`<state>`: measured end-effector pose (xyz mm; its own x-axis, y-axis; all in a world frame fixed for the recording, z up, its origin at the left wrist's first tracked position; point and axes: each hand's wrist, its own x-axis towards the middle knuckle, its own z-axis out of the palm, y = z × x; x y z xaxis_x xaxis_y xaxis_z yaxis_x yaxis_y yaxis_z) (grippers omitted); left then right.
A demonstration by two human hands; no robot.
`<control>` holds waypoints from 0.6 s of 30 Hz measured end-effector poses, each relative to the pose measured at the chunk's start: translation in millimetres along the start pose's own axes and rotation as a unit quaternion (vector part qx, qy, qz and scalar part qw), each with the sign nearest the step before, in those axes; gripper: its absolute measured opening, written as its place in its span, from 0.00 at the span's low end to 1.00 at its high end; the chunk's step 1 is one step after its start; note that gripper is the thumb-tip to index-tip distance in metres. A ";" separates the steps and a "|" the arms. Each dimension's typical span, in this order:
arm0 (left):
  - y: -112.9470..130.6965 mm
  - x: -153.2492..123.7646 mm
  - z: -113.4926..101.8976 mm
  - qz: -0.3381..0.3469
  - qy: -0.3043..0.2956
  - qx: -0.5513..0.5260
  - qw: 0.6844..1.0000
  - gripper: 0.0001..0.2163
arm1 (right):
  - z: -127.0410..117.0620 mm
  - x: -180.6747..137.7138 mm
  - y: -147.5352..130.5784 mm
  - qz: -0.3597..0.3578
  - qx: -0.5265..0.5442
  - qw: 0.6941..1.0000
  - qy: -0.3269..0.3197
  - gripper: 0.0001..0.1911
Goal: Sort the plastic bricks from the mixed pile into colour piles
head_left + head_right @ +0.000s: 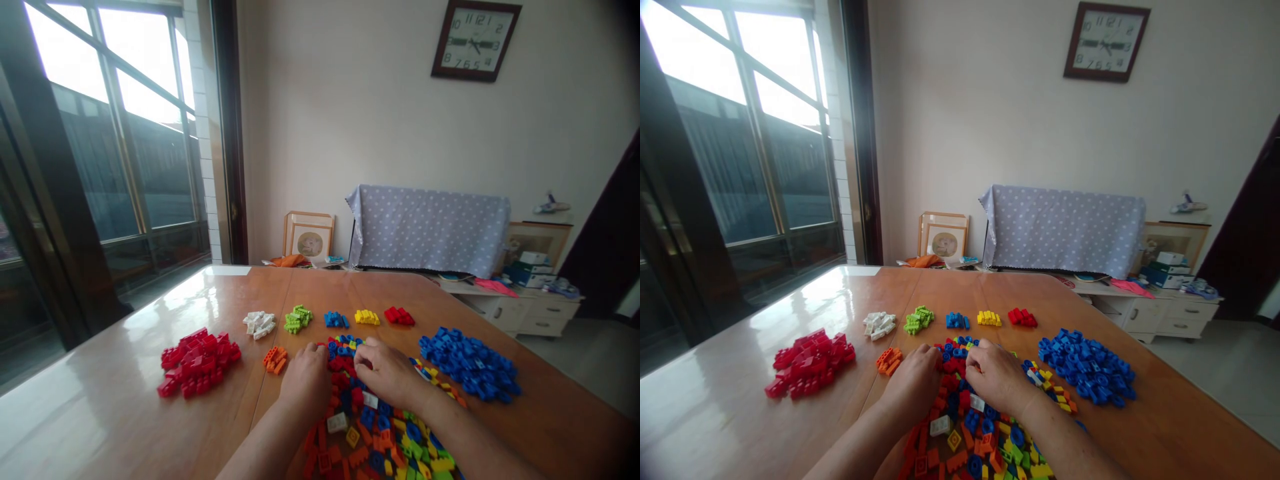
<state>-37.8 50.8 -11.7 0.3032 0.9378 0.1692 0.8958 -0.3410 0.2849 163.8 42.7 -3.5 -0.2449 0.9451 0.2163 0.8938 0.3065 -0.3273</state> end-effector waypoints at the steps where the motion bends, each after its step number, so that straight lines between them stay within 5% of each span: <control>1: 0.3 -0.2 0.2 -0.002 0.003 -0.001 1.000 0.08 | 0.5 0.0 -1.0 -0.003 -0.001 1.000 0.002 0.08; 18: -2.2 10.5 15.0 -0.024 0.005 -0.255 0.967 0.23 | 9.7 7.7 -0.5 0.019 -0.072 0.997 0.012 0.12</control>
<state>-31.7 62.4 -24.7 0.2601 0.9536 0.1520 0.6318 -0.2871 0.7200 157.8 50.9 -10.6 -0.2029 0.9522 0.2283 0.9474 0.2498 -0.1999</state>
